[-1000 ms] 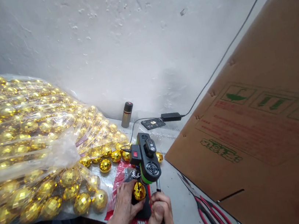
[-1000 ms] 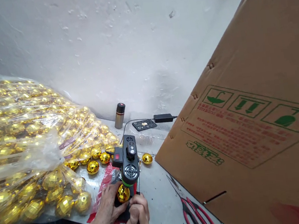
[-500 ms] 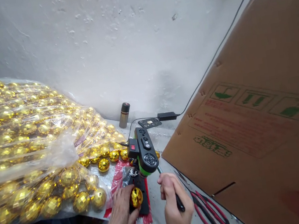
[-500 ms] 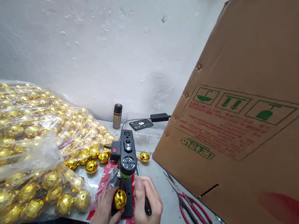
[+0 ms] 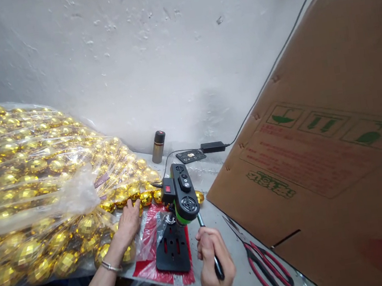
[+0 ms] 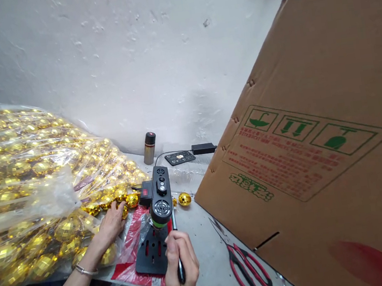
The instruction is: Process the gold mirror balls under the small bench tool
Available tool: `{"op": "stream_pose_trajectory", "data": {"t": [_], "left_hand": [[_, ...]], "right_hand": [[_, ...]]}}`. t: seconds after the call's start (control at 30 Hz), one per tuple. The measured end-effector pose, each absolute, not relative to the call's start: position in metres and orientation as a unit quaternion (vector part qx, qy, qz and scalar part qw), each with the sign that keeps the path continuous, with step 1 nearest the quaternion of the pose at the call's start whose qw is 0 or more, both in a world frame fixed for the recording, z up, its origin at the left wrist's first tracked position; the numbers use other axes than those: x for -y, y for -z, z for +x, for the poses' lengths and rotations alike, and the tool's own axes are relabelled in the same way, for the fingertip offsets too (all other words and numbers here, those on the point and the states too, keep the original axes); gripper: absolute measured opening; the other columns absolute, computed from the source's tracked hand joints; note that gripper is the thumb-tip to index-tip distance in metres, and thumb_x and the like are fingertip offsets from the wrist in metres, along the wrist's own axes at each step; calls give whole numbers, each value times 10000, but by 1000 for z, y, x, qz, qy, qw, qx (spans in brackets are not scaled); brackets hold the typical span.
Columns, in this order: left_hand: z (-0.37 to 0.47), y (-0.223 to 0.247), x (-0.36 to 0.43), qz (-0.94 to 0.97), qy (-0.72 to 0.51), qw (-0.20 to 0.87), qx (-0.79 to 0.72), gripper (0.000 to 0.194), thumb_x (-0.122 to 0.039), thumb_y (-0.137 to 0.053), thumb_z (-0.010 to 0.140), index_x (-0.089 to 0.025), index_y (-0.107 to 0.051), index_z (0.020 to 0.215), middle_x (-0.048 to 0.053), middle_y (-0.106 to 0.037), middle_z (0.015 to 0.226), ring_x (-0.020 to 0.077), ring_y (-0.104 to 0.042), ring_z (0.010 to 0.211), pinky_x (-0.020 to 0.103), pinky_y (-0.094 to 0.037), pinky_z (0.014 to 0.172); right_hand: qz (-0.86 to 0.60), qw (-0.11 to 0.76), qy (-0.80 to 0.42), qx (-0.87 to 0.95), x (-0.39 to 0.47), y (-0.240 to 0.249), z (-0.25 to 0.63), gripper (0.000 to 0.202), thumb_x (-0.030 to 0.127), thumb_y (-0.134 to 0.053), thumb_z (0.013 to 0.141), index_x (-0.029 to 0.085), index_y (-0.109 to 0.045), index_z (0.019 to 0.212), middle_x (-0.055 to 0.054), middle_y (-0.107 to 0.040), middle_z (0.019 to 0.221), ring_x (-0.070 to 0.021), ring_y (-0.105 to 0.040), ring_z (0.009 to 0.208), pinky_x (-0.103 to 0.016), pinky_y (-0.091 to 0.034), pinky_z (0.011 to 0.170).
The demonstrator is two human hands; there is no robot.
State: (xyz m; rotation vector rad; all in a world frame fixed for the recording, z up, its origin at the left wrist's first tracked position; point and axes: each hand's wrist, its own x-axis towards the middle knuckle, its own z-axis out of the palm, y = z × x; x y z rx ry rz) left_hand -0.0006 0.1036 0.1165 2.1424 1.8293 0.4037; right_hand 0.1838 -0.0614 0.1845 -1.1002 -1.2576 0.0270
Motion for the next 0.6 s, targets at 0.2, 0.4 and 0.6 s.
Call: {"op": "stream_pose_trajectory", "data": {"t": [0.2, 0.4, 0.6], "left_hand": [[5, -115, -73, 706, -273, 326, -566, 588, -511, -590, 960, -188, -544, 1450, 131, -688, 1300, 290, -720, 1136, 400, -564, 1002], [30, -87, -26, 577, -357, 555, -482, 754, -737, -610, 893, -194, -575, 1416, 61, -770, 987, 257, -727, 841, 365, -596, 767], [39, -75, -20, 682, -341, 429, -484, 590, -532, -658, 904, -217, -601, 1400, 145, -750, 1306, 336, -717, 1170, 483, -591, 999]], "right_hand": [[-498, 673, -25, 546, 59, -201, 181, 298, 202, -490, 1075, 216, -588, 794, 22, -560, 739, -100, -504, 582, -218, -409, 544], [-512, 676, -30, 529, 55, -220, 179, 324, 230, -486, 1085, 220, -567, 772, 42, -518, 690, -95, -481, 559, -215, -380, 515], [-500, 672, -15, 546, 56, -220, 180, 335, 215, -484, 1081, 220, -555, 754, 34, -540, 695, -106, -511, 592, -225, -411, 556]]}}
